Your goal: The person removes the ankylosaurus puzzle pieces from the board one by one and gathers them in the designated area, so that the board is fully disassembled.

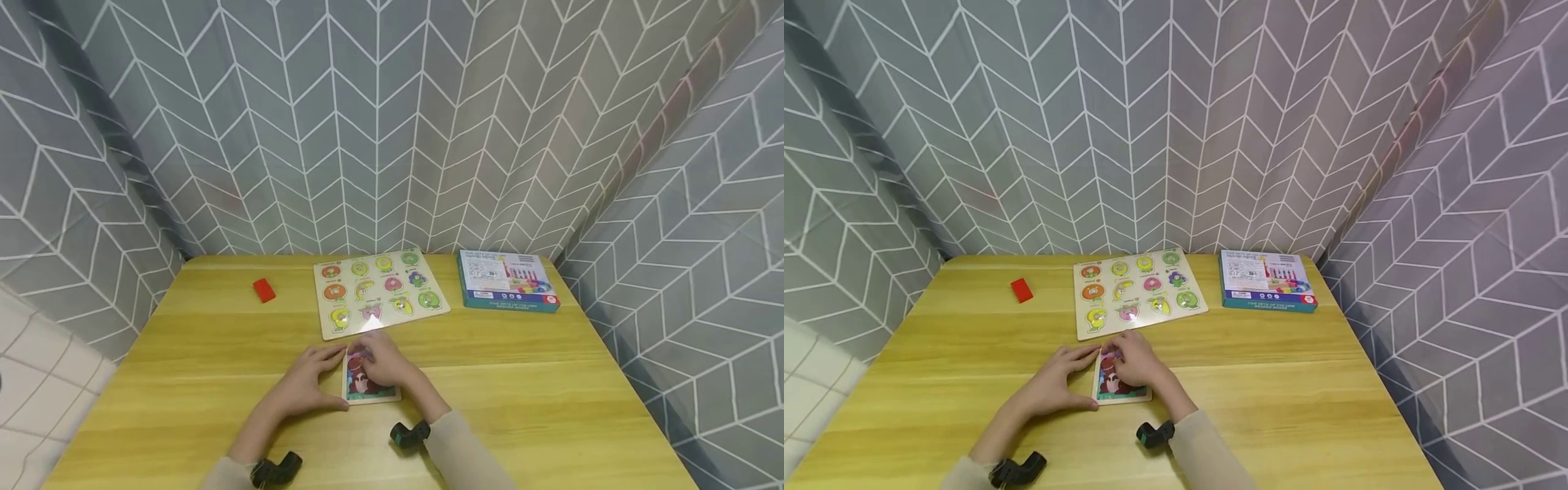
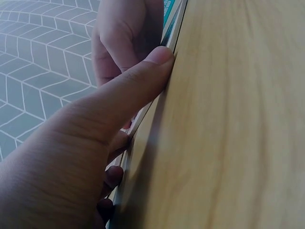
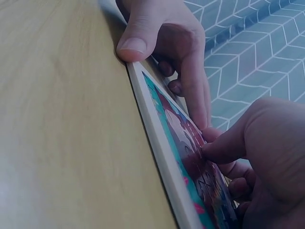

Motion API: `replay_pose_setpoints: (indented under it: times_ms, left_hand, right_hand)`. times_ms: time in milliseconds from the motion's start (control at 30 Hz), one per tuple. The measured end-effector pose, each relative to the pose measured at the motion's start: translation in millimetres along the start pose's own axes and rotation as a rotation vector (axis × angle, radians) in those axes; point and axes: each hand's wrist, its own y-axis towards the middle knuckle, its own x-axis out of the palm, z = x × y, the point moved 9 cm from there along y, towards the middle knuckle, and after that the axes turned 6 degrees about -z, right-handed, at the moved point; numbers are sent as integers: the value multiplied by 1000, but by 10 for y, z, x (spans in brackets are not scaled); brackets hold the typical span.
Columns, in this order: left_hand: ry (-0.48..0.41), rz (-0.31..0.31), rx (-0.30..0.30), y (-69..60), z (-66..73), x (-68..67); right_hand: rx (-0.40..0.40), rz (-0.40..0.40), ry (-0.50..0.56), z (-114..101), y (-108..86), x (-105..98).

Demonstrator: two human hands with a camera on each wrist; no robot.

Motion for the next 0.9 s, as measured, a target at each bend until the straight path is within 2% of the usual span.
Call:
replay_pose_setpoints:
  times_ms: [133,367,900]
  left_hand:
    - [4,6,0,-35,-8,10]
    - [1,5,-5,-46,-16,-4]
    - [19,-10,0,-5,-19,8]
  right_hand:
    - [-4,-5,13,6,-13,29]
    - [-87,26,56,-41,-34,10]
    - [-61,-6,54,52,-74,-10]
